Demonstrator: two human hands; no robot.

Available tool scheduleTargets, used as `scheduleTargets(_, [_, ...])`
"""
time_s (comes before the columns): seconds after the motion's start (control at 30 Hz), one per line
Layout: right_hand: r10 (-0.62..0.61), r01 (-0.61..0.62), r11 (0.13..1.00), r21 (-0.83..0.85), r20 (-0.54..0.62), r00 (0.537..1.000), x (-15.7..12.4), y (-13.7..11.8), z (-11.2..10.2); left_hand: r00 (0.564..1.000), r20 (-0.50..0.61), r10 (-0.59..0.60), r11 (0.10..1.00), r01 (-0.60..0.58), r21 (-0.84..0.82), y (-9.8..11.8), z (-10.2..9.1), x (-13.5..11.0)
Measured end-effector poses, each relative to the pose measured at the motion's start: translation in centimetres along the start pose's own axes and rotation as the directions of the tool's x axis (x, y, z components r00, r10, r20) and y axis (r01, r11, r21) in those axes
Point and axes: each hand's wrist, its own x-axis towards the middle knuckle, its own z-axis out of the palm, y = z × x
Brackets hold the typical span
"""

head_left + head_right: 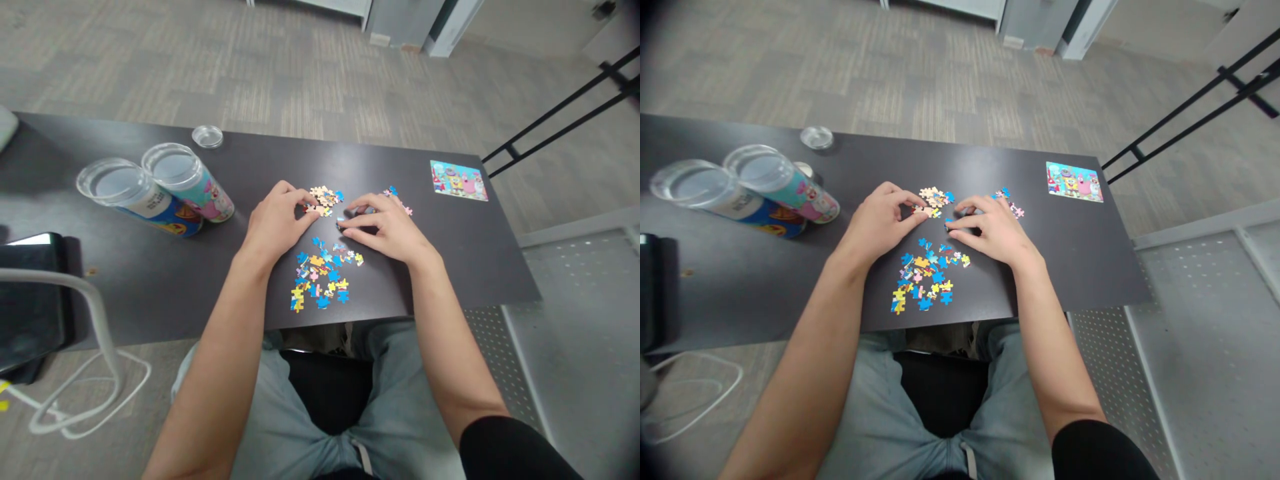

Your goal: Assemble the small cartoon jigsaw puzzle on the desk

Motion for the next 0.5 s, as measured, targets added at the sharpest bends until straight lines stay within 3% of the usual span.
scheduleTargets(0.07, [-0.018, 0.017, 0.999, 0.048, 0.012, 1.0, -0.5, 0.1, -0.6, 1.0, -0.005, 0.013, 0.999, -0.013, -0.043, -0.2, -0.1, 0.0])
scheduleTargets(0.17, [0.051, -0.053, 0.991, 0.127, 0.018, 0.999, 0.0, -0.2, -2.1, 0.999, -0.012, 0.03, 0.992, -0.031, -0.12, -0.4, -0.5, -0.1])
scheduleTargets(0.33, [0.132, -0.135, 0.975, 0.175, 0.032, 0.991, 4.4, 0.3, -4.7, 0.999, 0.015, 0.051, 0.983, -0.048, -0.18, -0.3, -1.1, -0.2])
scheduleTargets(0.5, [0.112, -0.112, 0.993, 0.048, -0.006, 0.994, 7.6, 0.7, -3.4, 0.998, 0.05, 0.046, 0.985, -0.037, -0.169, -0.2, -1.7, -0.5])
